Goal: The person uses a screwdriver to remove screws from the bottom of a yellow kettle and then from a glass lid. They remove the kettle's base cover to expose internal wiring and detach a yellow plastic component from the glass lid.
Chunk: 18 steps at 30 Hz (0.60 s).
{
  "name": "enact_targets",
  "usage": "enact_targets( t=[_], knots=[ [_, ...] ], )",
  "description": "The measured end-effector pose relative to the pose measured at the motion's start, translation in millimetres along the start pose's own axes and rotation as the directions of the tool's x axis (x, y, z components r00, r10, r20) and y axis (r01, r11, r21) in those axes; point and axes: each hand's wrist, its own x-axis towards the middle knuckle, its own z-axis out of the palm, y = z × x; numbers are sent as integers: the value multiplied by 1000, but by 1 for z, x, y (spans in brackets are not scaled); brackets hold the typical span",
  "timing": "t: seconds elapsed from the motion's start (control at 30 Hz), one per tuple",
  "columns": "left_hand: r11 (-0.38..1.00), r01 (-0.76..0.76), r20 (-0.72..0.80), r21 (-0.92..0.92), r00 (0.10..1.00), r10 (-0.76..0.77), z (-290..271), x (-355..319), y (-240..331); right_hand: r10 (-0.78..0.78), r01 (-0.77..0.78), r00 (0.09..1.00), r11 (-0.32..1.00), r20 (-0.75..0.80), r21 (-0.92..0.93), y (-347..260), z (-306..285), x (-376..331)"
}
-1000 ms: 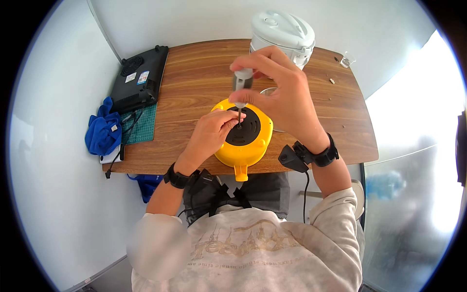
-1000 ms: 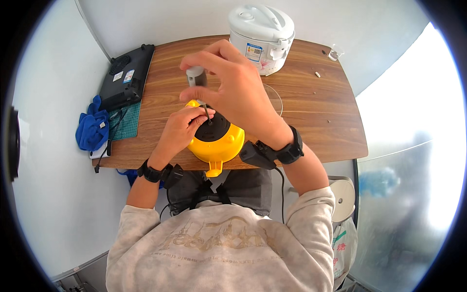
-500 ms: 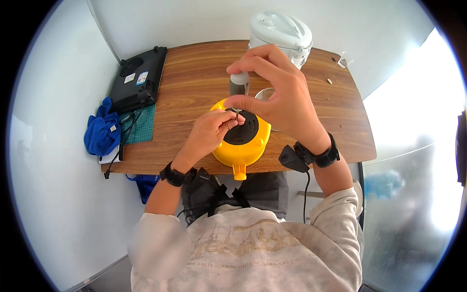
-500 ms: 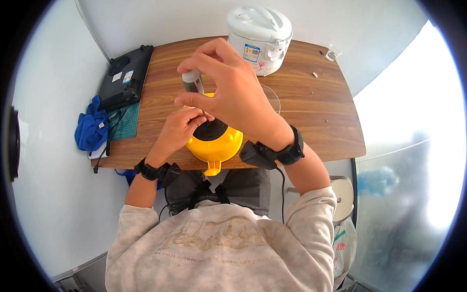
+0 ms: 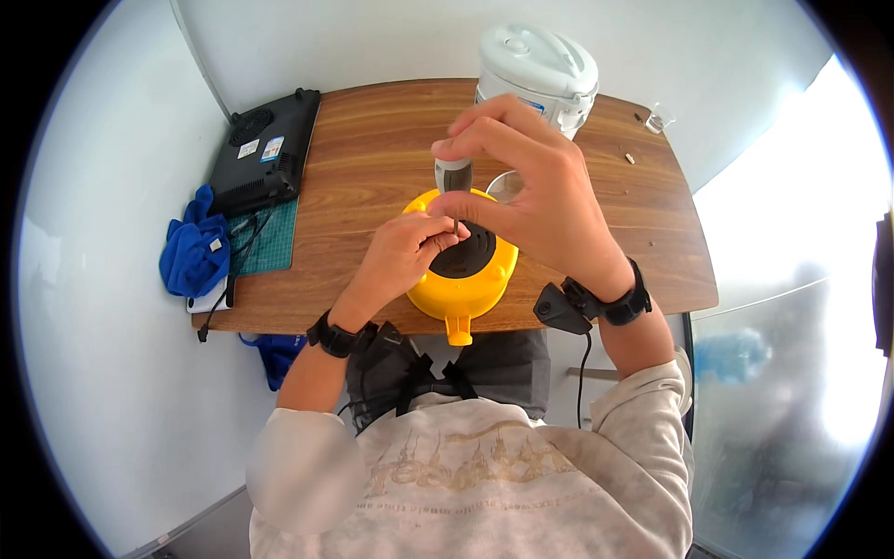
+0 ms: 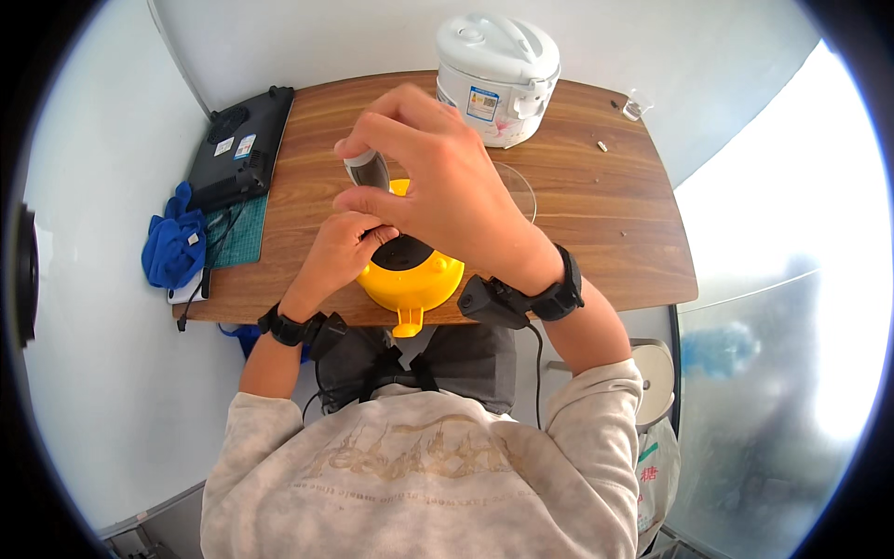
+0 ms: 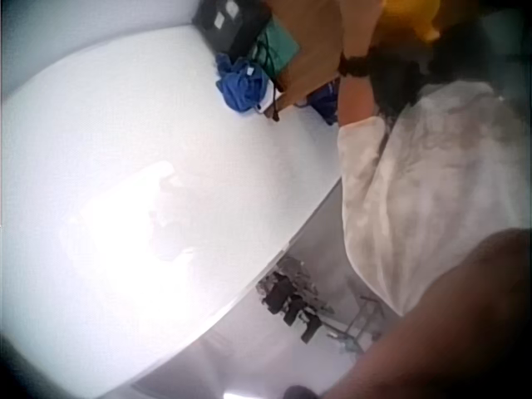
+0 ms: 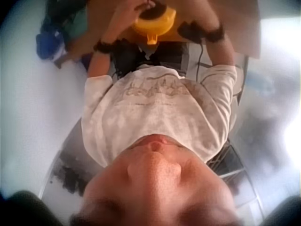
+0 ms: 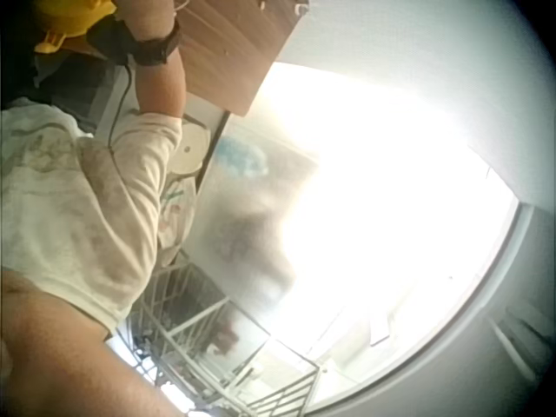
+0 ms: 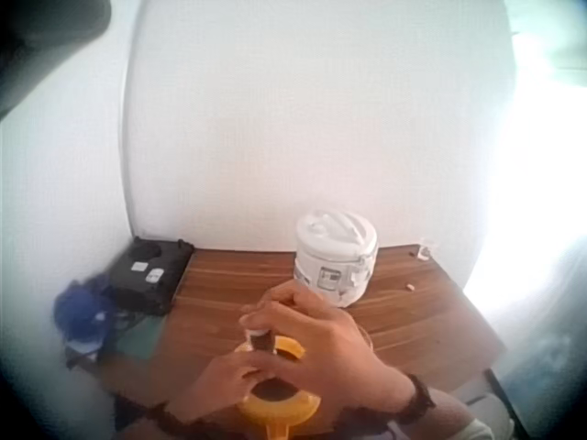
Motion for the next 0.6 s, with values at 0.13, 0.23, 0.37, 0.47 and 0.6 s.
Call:
enact_targets(
  t=[0.13, 0.23, 0.37, 0.47, 0.6],
  knots=[
    [996, -84, -42, -42, 996, 82, 10, 1, -12, 179, -180, 984, 983, 10, 39, -2, -3, -1],
    [998, -35, -18, -46, 999, 34, 4, 2, -1, 202, -204, 979, 956, 28, 209, 1, -3, -2],
    [996, -86, -54, 12, 995, 87, 1, -1, -3, 200, -209, 977, 960, 69, 188, -9, -3, 0],
    [995, -97, -55, 22, 994, 98, 3, -1, 0, 117, -121, 992, 987, 47, 104, -2, -4, -1],
    [993, -111, -68, -39, 992, 108, 9, 1, -4, 177, -176, 984, 981, 1, 80, 2, 0, -4]
  ],
)
